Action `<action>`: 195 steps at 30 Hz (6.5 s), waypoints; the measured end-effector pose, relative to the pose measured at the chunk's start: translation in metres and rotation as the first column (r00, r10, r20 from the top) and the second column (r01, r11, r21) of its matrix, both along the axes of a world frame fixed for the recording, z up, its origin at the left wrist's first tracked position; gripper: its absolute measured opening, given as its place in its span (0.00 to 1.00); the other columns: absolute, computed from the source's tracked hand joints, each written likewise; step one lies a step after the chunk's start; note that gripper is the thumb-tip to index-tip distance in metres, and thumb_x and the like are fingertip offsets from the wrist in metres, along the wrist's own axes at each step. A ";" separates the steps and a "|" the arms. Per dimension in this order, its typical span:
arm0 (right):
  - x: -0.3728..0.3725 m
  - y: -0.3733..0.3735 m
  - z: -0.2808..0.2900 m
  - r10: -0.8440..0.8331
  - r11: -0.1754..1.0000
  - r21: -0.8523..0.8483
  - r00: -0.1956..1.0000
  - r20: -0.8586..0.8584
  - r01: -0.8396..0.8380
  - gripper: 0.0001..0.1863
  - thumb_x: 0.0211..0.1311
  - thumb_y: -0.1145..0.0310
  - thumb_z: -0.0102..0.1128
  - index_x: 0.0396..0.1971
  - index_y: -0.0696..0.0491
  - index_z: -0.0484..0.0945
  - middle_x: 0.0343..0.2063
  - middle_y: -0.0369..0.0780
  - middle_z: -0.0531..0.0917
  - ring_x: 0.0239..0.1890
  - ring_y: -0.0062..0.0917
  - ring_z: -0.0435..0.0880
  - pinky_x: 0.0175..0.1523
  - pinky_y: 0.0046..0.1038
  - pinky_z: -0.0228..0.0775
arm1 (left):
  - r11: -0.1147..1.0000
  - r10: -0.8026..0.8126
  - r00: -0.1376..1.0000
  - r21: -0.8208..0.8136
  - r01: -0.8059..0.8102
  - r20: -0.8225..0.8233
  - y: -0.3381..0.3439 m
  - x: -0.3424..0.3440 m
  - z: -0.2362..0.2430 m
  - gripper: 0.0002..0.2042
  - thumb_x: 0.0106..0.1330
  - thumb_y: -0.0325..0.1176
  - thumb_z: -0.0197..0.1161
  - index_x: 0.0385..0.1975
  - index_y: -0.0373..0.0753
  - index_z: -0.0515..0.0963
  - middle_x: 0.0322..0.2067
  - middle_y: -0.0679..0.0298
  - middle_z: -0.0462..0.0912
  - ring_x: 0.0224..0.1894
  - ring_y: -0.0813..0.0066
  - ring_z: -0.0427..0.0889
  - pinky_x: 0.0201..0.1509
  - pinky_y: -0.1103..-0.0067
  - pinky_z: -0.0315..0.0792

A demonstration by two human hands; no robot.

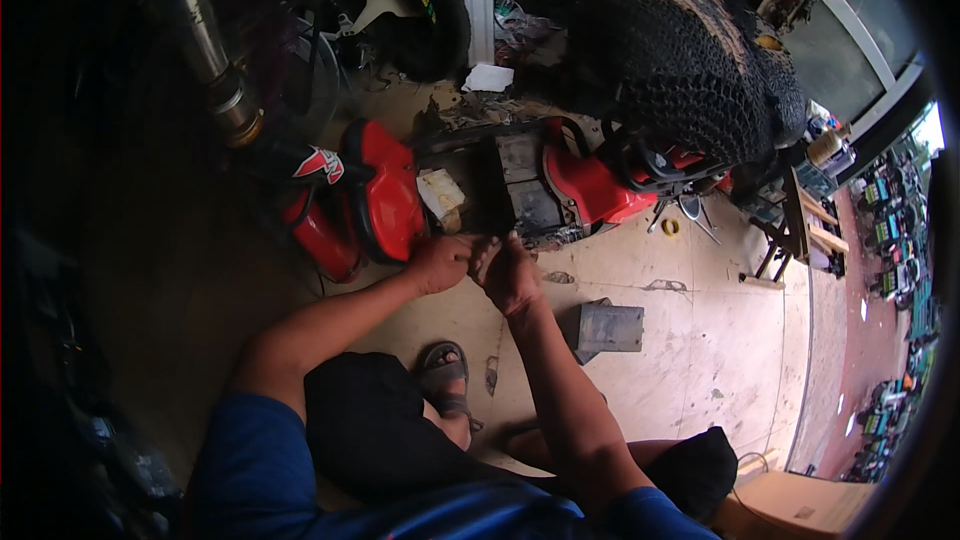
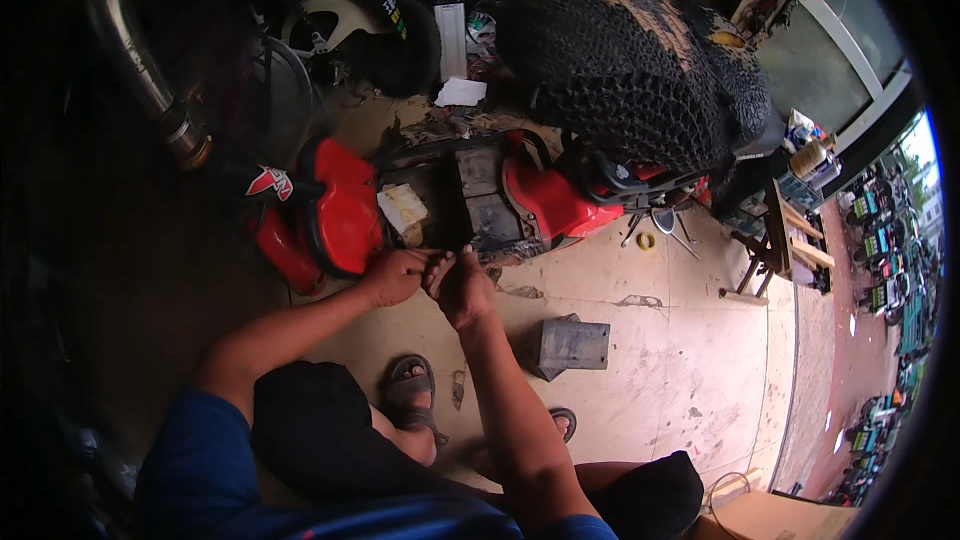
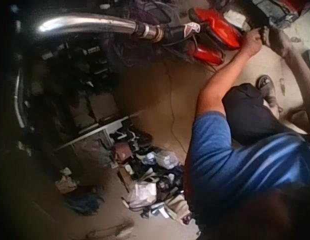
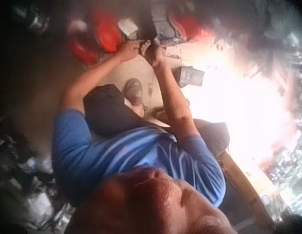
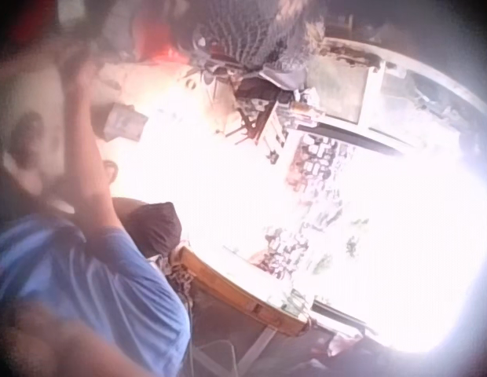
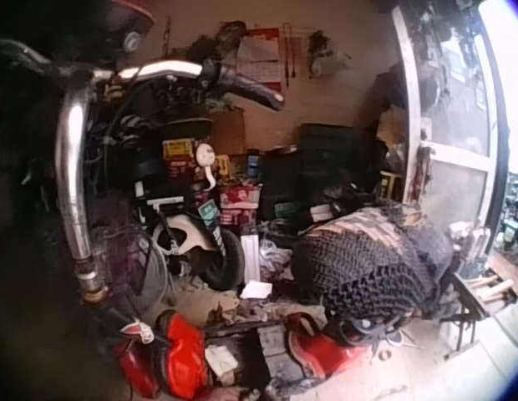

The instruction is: The person works on a metal component by hand and with pliers, then fits the component into the body of a motorcycle and replaces the seat.

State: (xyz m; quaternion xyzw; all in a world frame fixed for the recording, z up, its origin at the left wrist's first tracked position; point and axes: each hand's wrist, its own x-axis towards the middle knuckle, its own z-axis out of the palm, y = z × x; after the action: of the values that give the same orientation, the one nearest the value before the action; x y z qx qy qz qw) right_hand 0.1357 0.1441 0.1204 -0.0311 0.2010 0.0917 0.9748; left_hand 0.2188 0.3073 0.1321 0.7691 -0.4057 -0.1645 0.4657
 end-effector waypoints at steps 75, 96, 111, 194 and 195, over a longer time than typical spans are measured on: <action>-0.293 -0.060 0.037 0.130 0.641 -0.727 0.969 -0.211 -0.244 0.22 0.78 0.55 0.51 0.52 0.61 0.74 0.35 0.45 0.86 0.34 0.30 0.87 0.38 0.32 0.81 | 0.986 -0.085 0.522 0.003 0.165 -0.849 -0.202 -0.132 0.013 0.24 0.67 0.41 0.66 0.60 0.38 0.75 0.52 0.65 0.83 0.50 0.74 0.81 0.58 0.76 0.73; -0.272 -0.024 0.121 -0.339 -0.068 -0.989 0.929 0.149 0.133 0.10 0.69 0.69 0.64 0.40 0.61 0.78 0.24 0.38 0.85 0.24 0.19 0.84 0.32 0.23 0.79 | 0.994 0.041 0.481 0.086 0.073 -0.876 -0.199 -0.137 -0.024 0.26 0.74 0.55 0.54 0.60 0.42 0.76 0.55 0.66 0.83 0.57 0.72 0.78 0.65 0.74 0.68; -0.287 -0.039 0.096 -0.382 -0.223 -0.975 0.921 0.072 -0.016 0.11 0.74 0.66 0.56 0.37 0.60 0.78 0.22 0.37 0.80 0.22 0.19 0.78 0.31 0.25 0.72 | 0.992 -0.096 0.401 -0.054 0.115 -0.911 -0.197 -0.136 -0.017 0.28 0.73 0.58 0.54 0.61 0.42 0.75 0.53 0.65 0.84 0.52 0.69 0.83 0.59 0.73 0.73; -0.289 -0.100 0.003 -0.461 0.620 -0.781 0.768 -0.444 -0.080 0.25 0.71 0.43 0.59 0.33 0.55 0.78 0.15 0.35 0.73 0.13 0.22 0.71 0.20 0.26 0.63 | 0.990 -0.111 0.574 -0.037 0.139 -0.811 -0.198 -0.140 -0.013 0.37 0.74 0.61 0.52 0.73 0.40 0.63 0.71 0.65 0.67 0.72 0.70 0.63 0.76 0.73 0.50; -0.289 -0.101 0.009 -0.543 0.557 -0.830 0.757 -0.362 0.002 0.25 0.69 0.43 0.60 0.33 0.54 0.79 0.14 0.35 0.72 0.13 0.22 0.70 0.20 0.26 0.62 | 0.991 -0.122 0.619 -0.057 0.123 -0.776 -0.199 -0.143 -0.012 0.37 0.74 0.61 0.51 0.74 0.40 0.61 0.72 0.65 0.65 0.74 0.70 0.60 0.77 0.73 0.48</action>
State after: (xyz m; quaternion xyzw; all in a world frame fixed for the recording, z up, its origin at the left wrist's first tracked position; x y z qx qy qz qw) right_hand -0.1536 0.0426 0.1293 -0.3940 0.5109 -0.1639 0.7463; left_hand 0.0755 0.1082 0.1202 0.5939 -0.2163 -0.5113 0.5822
